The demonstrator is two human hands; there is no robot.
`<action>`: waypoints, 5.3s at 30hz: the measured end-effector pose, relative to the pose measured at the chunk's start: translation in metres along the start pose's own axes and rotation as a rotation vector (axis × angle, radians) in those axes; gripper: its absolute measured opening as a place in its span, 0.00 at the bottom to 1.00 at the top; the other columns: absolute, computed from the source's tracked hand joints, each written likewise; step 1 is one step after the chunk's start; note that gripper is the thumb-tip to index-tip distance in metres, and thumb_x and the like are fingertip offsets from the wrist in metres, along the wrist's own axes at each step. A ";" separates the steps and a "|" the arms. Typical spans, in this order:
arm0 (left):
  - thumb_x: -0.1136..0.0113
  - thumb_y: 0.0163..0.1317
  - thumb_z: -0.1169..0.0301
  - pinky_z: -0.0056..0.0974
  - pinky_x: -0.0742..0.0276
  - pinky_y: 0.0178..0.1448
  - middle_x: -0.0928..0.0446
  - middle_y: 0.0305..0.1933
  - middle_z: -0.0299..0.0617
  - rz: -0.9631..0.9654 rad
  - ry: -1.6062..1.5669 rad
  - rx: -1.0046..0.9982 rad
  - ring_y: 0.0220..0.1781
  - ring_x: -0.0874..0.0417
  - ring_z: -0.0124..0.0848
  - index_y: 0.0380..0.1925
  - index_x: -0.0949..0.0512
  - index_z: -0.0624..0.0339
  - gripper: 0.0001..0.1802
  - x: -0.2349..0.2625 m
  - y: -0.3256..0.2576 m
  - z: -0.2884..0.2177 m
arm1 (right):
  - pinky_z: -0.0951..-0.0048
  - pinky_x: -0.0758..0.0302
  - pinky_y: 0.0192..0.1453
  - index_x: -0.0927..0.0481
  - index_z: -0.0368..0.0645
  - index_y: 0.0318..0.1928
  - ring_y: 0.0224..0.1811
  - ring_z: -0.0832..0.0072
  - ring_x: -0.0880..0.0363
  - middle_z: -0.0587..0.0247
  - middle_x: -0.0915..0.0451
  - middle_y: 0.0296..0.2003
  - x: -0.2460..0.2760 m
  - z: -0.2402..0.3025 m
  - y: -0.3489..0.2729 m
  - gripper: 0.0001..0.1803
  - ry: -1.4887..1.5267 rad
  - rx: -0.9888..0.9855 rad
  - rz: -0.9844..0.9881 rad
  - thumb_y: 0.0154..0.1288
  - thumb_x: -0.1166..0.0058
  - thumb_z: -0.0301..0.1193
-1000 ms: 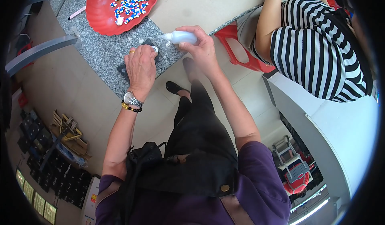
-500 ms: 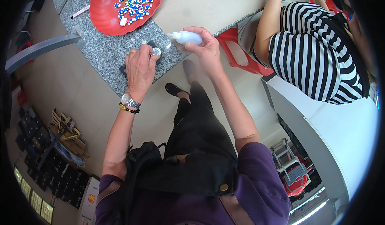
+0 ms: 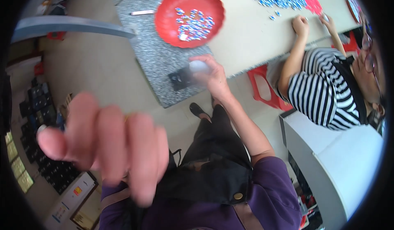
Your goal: The person assembles small plastic housings by inserting multi-colored components into them by hand, then transfers the assembled housings to a tray.
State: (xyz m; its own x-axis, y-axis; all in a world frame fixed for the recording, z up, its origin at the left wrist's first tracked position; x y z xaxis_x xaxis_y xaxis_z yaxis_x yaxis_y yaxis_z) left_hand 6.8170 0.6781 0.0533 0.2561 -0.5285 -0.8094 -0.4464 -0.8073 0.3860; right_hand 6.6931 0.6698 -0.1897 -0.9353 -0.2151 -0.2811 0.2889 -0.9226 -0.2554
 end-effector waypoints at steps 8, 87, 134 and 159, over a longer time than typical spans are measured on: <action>0.56 0.68 0.43 0.40 0.28 0.32 0.27 0.30 0.43 -0.070 -0.154 -0.302 0.28 0.27 0.38 0.36 0.28 0.57 0.26 -0.092 0.007 -0.032 | 0.64 0.28 0.52 0.24 0.44 0.43 0.45 0.60 0.23 0.56 0.21 0.39 -0.096 -0.046 0.071 0.22 -0.633 0.273 -0.113 0.45 0.40 0.14; 0.42 0.64 0.68 0.28 0.26 0.36 0.21 0.26 0.36 0.045 0.977 0.881 0.29 0.22 0.19 0.36 0.21 0.65 0.09 0.365 -0.335 -0.823 | 0.70 0.19 0.35 0.17 0.42 0.42 0.27 0.72 0.15 0.57 0.16 0.30 -0.715 -0.328 0.234 0.15 -0.817 -0.700 -0.286 0.50 0.41 0.22; 0.42 0.61 0.71 0.31 0.27 0.32 0.21 0.25 0.40 0.896 1.026 1.048 0.27 0.22 0.23 0.35 0.20 0.65 0.08 0.876 0.526 -0.982 | 0.73 0.21 0.39 0.18 0.40 0.38 0.33 0.78 0.19 0.62 0.17 0.33 -0.565 -0.068 1.136 0.08 -0.231 -0.492 -1.112 0.56 0.40 0.24; 0.41 0.60 0.64 0.35 0.24 0.36 0.19 0.27 0.44 1.682 0.725 1.091 0.28 0.20 0.27 0.34 0.19 0.65 0.13 1.020 0.802 -0.788 | 0.72 0.23 0.31 0.19 0.39 0.42 0.26 0.75 0.20 0.61 0.18 0.28 -0.438 0.102 1.374 0.13 0.334 -0.423 -1.708 0.53 0.44 0.25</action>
State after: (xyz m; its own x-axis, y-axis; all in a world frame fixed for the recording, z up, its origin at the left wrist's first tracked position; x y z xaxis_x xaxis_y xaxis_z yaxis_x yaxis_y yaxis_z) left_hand 7.3962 -0.7152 -0.1143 -0.7343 -0.5984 0.3204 -0.6682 0.7205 -0.1856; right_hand 7.4787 -0.5365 -0.3230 -0.1624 0.9110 0.3791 -0.7798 0.1169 -0.6151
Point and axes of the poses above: each hand's wrist, its own y-axis towards the middle knuckle, its own x-axis out of the back of the hand, z = x × y, the point moved 2 cm from there along y, towards the middle knuckle
